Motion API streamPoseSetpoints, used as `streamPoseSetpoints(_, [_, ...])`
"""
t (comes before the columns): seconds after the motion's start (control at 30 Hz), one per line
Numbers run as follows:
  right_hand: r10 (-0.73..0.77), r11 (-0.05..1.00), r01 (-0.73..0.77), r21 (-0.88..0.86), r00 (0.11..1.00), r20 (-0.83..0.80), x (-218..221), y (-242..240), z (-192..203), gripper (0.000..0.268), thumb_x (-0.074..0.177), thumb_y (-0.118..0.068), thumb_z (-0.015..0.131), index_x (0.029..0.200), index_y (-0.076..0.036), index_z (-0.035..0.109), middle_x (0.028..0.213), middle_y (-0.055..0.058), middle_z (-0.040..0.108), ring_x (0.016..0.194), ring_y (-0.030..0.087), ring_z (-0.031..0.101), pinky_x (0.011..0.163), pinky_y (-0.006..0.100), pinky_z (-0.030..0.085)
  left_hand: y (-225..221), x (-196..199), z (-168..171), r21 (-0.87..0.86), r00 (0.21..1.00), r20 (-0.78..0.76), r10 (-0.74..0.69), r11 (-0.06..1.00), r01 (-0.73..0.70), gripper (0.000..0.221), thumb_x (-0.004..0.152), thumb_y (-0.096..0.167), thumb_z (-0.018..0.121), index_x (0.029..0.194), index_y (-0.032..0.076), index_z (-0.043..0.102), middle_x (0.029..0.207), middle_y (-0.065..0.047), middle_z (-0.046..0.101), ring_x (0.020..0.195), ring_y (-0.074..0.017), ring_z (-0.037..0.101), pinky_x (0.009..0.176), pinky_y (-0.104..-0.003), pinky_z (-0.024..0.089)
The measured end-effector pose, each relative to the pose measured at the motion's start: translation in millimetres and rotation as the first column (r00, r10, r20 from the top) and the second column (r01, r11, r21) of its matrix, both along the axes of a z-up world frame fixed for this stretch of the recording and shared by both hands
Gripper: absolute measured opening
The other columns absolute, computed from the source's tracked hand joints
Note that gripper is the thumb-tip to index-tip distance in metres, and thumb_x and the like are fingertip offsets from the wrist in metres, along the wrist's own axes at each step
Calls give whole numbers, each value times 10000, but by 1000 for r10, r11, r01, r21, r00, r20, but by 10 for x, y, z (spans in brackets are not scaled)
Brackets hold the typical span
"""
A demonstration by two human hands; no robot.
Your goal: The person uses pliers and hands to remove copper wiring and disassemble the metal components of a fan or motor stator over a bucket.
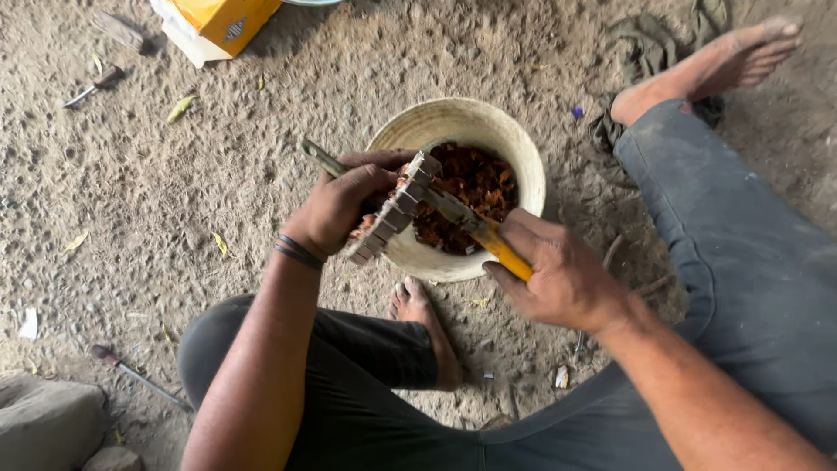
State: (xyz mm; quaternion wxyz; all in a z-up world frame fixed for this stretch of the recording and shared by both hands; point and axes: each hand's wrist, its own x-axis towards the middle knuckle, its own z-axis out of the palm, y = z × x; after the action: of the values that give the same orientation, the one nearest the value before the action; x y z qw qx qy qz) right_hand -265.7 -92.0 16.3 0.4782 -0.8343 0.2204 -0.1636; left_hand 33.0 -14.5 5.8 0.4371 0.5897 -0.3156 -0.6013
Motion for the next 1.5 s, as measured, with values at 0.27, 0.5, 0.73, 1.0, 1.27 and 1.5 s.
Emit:
streamPoseSetpoints(0.27, [185,983,-185,13,983,-19,-83,3,107,292,789,-92,792,1057,-52,681,879,59,647,745,226,689,652,363,568,21,146,94,165,918,235,-319,944,286,396,946,218,564,1233,17,748,1079,-122,773,900,-185,719,777,-296,600])
streamPoseSetpoints(0.5, [206,978,-206,26,948,-242,-186,-102,121,227,774,-143,810,958,-64,703,809,41,644,658,194,687,600,367,556,84,105,24,336,924,155,-349,898,283,412,958,246,541,1265,51,736,1054,-167,787,806,-242,706,717,-349,593])
streamPoseSetpoints(0.73, [78,864,127,488,923,-377,-107,80,-253,303,934,-349,654,1080,-94,728,694,75,664,535,173,605,488,351,534,55,-349,-330,-96,956,-74,283,952,-290,428,1012,178,517,1352,-36,664,1141,-119,717,944,-136,677,844,-285,569])
streamPoseSetpoints(1.0, [11,295,-201,934,978,207,-46,237,-56,371,966,-278,623,1152,44,626,963,141,720,857,184,701,727,365,586,23,-504,-7,-286,957,-179,229,918,-274,589,955,332,470,1409,-31,567,1118,-135,708,905,-154,668,765,-283,561])
streamPoseSetpoints(1.27, [-25,490,-129,862,986,162,56,357,42,465,862,-211,599,1288,-24,605,1138,88,661,1041,157,626,932,348,520,81,-657,-25,-500,839,352,415,841,-207,652,972,413,505,1468,-7,554,1257,-132,646,863,-172,534,804,-305,470])
streamPoseSetpoints(1.5, [-100,732,-18,681,986,133,-16,627,-543,254,968,-238,671,865,-52,531,730,34,505,630,171,512,533,364,505,-42,-371,-110,-608,868,432,245,790,80,545,1011,395,476,1374,4,587,1256,-157,681,1112,-170,671,977,-342,569])
